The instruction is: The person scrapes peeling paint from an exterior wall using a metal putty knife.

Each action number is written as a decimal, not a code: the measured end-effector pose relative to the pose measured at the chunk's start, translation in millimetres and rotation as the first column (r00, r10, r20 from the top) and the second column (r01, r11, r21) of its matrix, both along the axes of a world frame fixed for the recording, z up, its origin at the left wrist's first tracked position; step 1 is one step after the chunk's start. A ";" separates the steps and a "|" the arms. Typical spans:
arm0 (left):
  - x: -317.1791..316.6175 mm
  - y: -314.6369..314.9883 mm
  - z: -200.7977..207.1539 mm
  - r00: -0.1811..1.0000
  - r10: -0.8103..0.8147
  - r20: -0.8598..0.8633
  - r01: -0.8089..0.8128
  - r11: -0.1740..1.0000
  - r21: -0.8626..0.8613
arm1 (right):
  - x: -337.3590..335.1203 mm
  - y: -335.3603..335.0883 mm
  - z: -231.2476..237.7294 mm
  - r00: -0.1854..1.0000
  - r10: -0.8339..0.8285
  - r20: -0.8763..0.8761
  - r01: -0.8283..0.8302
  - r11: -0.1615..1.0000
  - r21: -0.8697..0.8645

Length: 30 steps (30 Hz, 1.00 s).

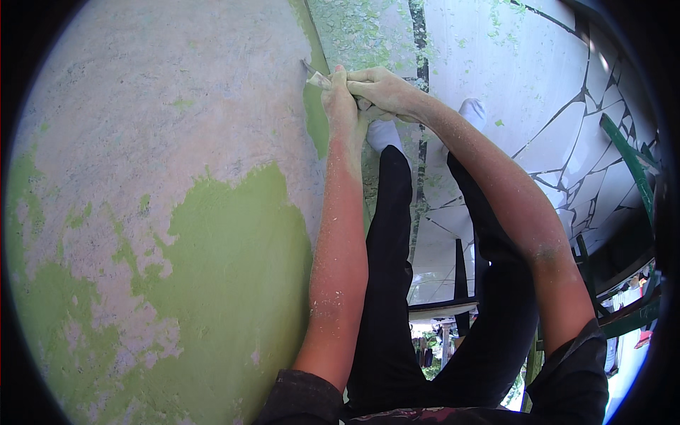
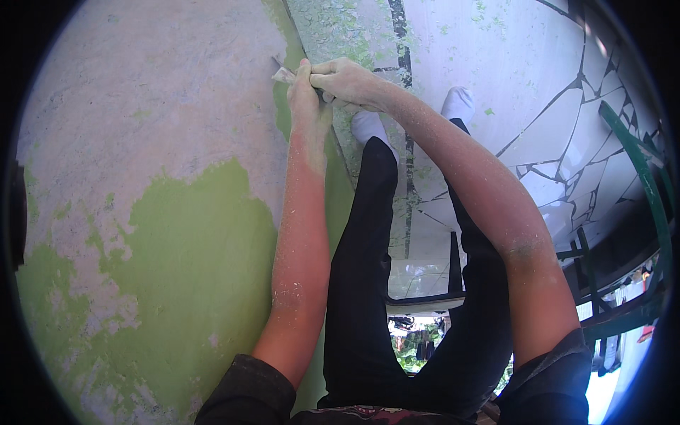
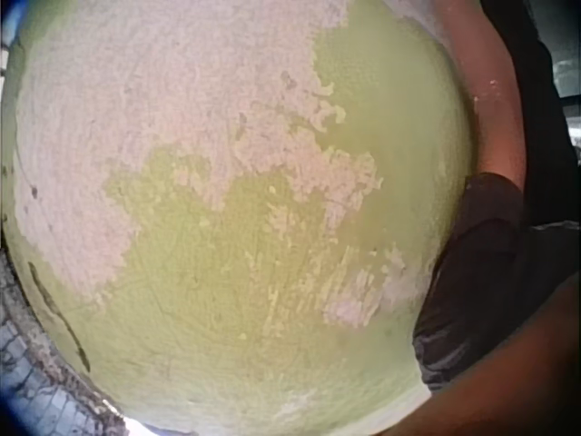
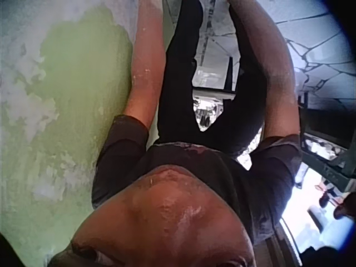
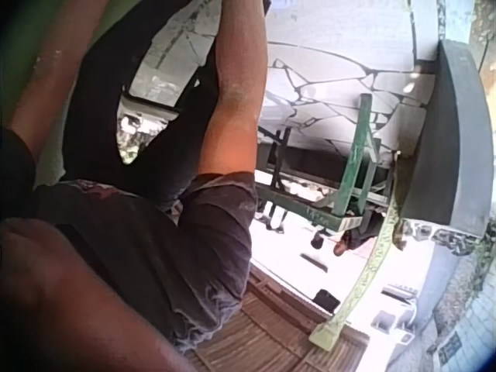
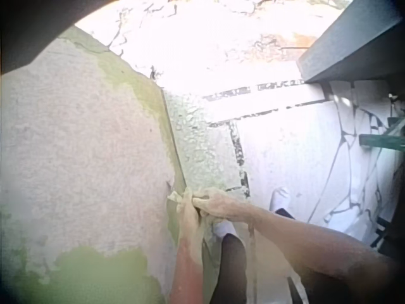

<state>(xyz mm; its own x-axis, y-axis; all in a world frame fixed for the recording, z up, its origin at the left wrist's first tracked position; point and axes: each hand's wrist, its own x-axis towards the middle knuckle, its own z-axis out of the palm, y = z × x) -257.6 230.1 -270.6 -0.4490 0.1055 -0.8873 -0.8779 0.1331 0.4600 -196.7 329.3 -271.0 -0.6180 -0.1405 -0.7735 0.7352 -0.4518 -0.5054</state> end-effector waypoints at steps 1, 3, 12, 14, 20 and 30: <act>9.8 -2.6 5.3 0.998 0.054 -0.030 -0.055 0.998 -0.036 | 4.2 2.8 15.8 0.999 0.015 0.040 -0.012 0.997 -0.071; 8.8 -2.2 2.0 0.993 0.102 -0.061 -0.106 0.993 -0.058 | 6.6 6.9 16.5 0.997 0.031 0.069 -0.025 0.996 -0.089; 6.1 -5.3 1.0 0.999 0.032 0.014 -0.032 0.999 -0.040 | 7.1 -5.2 7.3 0.998 -0.048 0.042 0.050 0.998 -0.046; 37.0 -9.1 45.7 0.994 0.106 0.004 -0.106 0.992 -0.070 | 28.0 -0.2 55.6 0.997 -0.012 0.071 0.018 0.997 -0.076; 9.3 -14.8 53.2 0.998 0.054 0.020 -0.052 0.996 -0.068 | 12.7 -19.5 68.9 0.991 -0.136 -0.008 0.136 0.991 -0.020; 7.8 -12.2 68.3 0.997 0.060 0.046 -0.057 0.996 -0.069 | 8.1 -23.3 76.4 0.993 -0.093 0.073 0.102 0.988 -0.117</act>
<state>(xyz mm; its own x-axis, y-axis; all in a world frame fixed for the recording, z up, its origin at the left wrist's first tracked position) -249.8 217.9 -202.3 -0.4096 0.0192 -0.9121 -0.9058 0.1100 0.4091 -188.7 306.0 -194.6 -0.5805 -0.1768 -0.7949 0.7151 -0.5776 -0.3938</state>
